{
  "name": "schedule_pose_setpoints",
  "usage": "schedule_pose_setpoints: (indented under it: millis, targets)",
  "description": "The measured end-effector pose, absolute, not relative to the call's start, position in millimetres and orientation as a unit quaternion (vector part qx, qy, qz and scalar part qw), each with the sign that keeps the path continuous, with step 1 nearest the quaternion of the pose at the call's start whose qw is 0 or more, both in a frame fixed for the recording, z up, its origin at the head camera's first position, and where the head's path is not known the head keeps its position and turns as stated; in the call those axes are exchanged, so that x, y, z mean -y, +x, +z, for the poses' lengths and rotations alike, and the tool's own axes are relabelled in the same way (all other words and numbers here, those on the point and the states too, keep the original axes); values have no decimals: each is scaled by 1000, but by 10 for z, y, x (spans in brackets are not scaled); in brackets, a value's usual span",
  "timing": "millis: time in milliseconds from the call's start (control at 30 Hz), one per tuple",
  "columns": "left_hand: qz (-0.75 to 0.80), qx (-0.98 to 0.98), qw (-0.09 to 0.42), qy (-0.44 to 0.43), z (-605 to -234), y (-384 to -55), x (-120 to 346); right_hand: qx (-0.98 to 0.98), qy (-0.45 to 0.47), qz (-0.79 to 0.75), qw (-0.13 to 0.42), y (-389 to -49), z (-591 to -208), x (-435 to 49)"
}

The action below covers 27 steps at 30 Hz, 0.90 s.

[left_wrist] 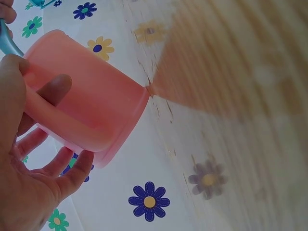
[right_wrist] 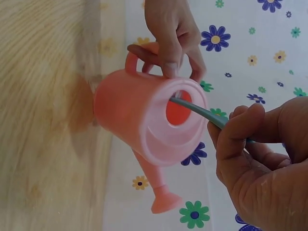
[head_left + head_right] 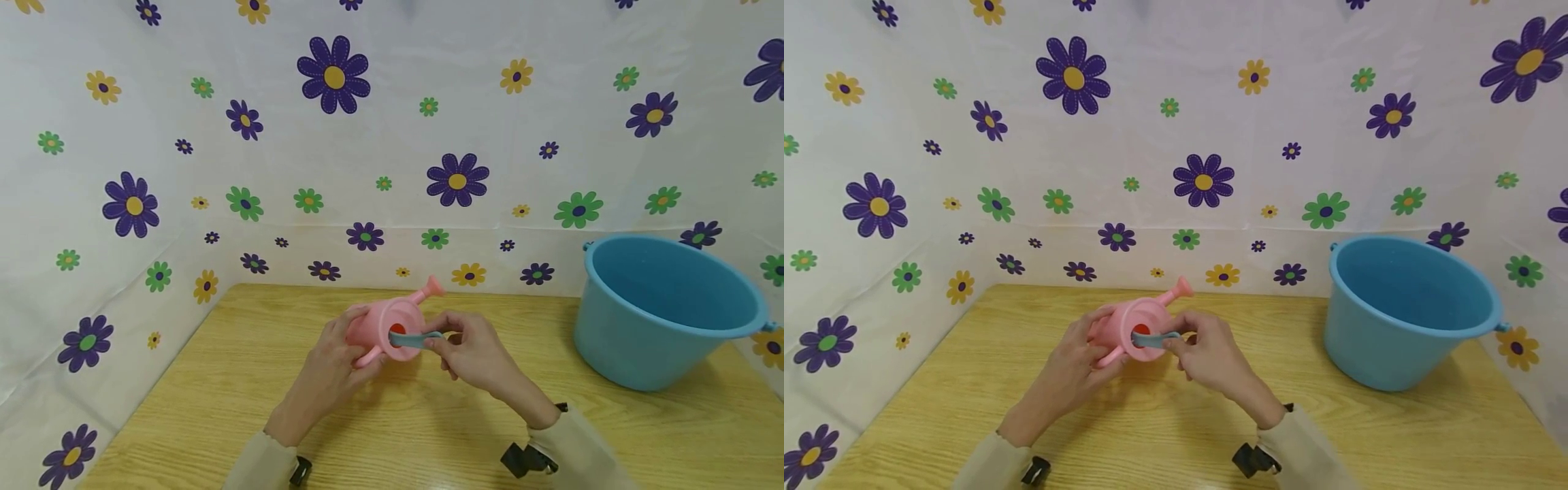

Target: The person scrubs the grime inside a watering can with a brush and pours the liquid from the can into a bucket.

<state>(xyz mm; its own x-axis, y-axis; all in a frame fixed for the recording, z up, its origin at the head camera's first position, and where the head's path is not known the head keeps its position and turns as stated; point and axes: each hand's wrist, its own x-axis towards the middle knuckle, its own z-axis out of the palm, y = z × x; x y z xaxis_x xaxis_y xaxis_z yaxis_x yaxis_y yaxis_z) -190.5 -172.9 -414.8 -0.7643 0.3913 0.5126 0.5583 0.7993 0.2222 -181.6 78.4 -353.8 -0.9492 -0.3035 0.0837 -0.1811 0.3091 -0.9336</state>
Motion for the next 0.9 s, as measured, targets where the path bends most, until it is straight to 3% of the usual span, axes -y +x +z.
schedule_pose_setpoints:
  millis: [367, 900]
  targets:
    - [-183, 922, 223, -259, -4144, -1911, 1739, -828, -204, -521, 30, -1825, -3519, -820]
    - [-179, 916, 234, -271, -4143, -1917, 1732, -847, -325, -417, -56, -1967, -3610, -719]
